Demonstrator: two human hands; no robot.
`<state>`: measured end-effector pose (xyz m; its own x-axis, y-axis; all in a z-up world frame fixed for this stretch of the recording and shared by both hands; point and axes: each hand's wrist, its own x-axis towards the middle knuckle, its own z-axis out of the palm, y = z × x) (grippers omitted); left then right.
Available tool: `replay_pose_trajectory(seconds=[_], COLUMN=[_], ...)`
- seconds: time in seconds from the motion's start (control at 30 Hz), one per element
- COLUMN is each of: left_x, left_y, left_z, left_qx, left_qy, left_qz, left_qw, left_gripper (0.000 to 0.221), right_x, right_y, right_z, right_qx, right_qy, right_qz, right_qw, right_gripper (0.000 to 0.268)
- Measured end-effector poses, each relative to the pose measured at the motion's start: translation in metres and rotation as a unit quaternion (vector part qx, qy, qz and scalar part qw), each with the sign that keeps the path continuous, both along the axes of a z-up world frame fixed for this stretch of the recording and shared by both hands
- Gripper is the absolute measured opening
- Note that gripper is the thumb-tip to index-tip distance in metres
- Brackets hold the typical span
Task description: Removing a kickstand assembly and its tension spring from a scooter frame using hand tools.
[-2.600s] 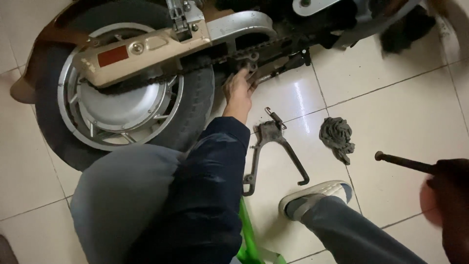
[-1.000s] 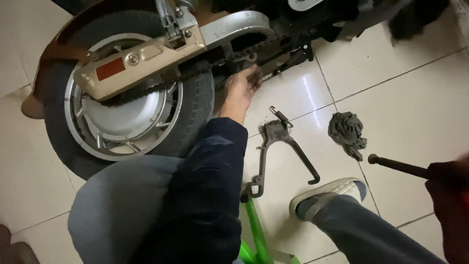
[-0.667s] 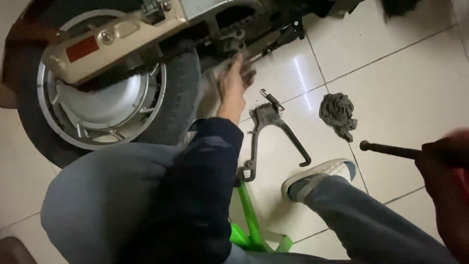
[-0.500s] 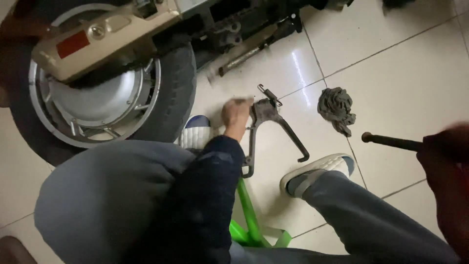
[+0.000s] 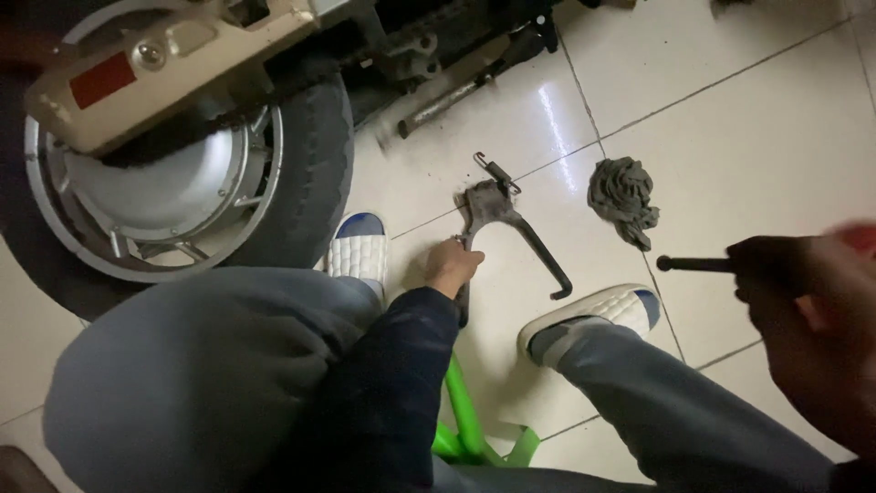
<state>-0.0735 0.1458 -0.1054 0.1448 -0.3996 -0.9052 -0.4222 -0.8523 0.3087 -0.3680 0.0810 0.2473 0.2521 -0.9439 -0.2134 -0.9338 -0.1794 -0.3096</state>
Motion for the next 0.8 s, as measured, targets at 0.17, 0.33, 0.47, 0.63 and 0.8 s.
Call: replay_pose_trajectory(seconds=[0.17, 0.33, 0.47, 0.63, 0.8], left_x=[-0.007, -0.007, -0.010, -0.015, -0.010], left_y=[-0.001, -0.001, 0.008, 0.008, -0.003], left_z=[0.021, 0.046, 0.027, 0.006, 0.016], left_qx=[0.032, 0.087, 0.082, 0.121, 0.120], left_qy=[-0.034, -0.055, -0.091, -0.107, -0.124], left_qz=[0.031, 0.011, -0.052, -0.110, -0.103], left_qw=[0.998, 0.995, 0.991, 0.981, 0.980], left_gripper=[0.032, 0.032, 0.030, 0.020, 0.026], right_x=[0.075, 0.077, 0.075, 0.049, 0.041], right_y=[-0.007, -0.030, -0.037, -0.041, -0.065], right_z=[-0.014, -0.067, -0.123, -0.201, -0.234], right_qx=[0.070, 0.230, 0.254, 0.290, 0.268], right_qy=[0.061, 0.168, 0.178, 0.259, 0.259], right_qz=[-0.004, 0.048, 0.041, 0.023, -0.003], right_qw=[0.996, 0.957, 0.950, 0.921, 0.928], right_gripper=[0.021, 0.024, 0.024, 0.028, 0.033])
